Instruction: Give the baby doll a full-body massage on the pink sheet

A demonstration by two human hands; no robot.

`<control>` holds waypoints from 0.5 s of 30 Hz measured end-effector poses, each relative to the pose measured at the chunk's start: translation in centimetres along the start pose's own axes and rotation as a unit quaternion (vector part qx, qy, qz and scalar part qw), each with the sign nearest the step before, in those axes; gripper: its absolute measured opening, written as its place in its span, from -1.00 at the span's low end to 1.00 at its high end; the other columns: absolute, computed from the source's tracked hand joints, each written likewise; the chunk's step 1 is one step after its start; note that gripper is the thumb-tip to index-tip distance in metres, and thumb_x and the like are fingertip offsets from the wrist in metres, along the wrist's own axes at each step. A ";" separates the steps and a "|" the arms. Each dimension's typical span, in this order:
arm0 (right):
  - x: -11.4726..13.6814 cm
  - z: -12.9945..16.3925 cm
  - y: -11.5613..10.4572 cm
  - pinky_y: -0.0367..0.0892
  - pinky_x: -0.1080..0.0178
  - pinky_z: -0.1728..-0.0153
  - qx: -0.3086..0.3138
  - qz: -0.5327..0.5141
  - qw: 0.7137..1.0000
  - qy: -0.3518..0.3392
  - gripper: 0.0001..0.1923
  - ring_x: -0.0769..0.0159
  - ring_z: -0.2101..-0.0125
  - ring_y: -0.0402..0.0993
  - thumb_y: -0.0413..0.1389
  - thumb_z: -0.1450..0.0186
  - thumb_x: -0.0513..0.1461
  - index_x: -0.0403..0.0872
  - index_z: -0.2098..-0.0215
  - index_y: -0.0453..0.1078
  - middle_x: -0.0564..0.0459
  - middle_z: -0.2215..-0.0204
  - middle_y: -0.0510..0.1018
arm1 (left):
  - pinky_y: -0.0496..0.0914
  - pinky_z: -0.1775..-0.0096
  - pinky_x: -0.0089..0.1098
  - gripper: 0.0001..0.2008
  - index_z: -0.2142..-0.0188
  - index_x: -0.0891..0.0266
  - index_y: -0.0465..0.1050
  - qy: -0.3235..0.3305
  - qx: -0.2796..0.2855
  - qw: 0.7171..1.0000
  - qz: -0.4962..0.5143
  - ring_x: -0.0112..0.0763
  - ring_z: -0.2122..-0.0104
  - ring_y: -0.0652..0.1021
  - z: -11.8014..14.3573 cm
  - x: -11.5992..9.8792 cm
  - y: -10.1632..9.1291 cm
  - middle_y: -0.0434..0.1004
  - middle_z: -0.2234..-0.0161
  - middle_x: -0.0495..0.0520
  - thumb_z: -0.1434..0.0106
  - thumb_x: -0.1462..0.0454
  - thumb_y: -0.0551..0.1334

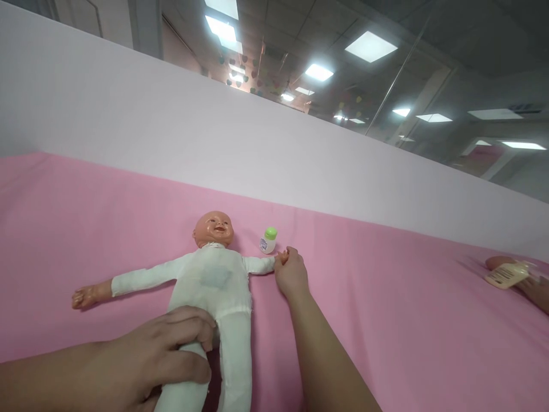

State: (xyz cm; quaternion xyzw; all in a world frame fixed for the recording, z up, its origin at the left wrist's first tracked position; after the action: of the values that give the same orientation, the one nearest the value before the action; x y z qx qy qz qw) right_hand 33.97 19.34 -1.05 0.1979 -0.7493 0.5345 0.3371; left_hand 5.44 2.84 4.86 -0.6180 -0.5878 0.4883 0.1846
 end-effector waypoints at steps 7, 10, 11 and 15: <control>5.7 4.8 0.9 0.13 -0.16 -0.27 0.052 0.186 0.951 -0.242 -0.40 -0.15 -0.28 0.20 0.16 -0.26 -0.28 -0.10 -0.27 0.30 -0.23 -0.31 0.28 | 0.42 -0.01 -0.18 -0.42 -0.12 0.09 0.36 -0.078 -0.016 0.997 0.024 -0.16 0.06 0.47 0.7 2.7 -0.7 0.41 0.04 0.16 -0.08 0.44 0.18; 7.8 7.6 2.2 0.25 0.01 -0.22 0.159 0.170 0.913 -0.336 -0.40 0.07 -0.18 0.36 0.00 -0.27 -0.42 -0.07 -0.27 0.32 -0.12 -0.19 0.46 | 0.42 0.00 -0.17 -0.55 -0.09 0.09 0.39 -0.150 -0.042 0.987 -0.039 -0.14 0.04 0.48 1.7 5.3 -1.0 0.42 0.03 0.16 -0.21 0.41 0.15; 8.1 8.4 2.5 0.28 0.04 -0.21 0.173 0.161 0.906 -0.352 -0.38 0.10 -0.16 0.38 -0.03 -0.25 -0.45 -0.06 -0.27 0.33 -0.09 -0.17 0.49 | 0.42 0.00 -0.16 -0.58 -0.09 0.11 0.39 -0.169 -0.051 0.983 -0.052 -0.14 0.04 0.48 2.0 6.0 -1.1 0.42 0.03 0.16 -0.24 0.39 0.15; 8.5 10.0 3.1 0.29 0.02 -0.23 0.160 0.143 0.907 -0.363 -0.35 0.10 -0.20 0.37 -0.03 -0.24 -0.46 -0.06 -0.28 0.34 -0.08 -0.20 0.47 | 0.41 -0.04 -0.20 -0.61 -0.07 0.11 0.43 -0.214 -0.076 0.973 -0.041 -0.15 -0.01 0.47 3.1 8.0 -1.7 0.46 0.00 0.12 -0.25 0.35 0.18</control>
State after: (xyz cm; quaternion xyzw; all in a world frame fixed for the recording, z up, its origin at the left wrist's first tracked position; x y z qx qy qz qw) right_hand 23.07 11.61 0.97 0.3207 -0.7449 0.5804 -0.0744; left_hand 0.59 9.47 1.73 -0.4867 -0.6743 0.5547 0.0271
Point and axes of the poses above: each hand's wrist, its own z-axis away from the middle knuckle, its own y-axis out of the palm, x = y × z, the point moved 3 cm from there along -z, towards the middle knuckle
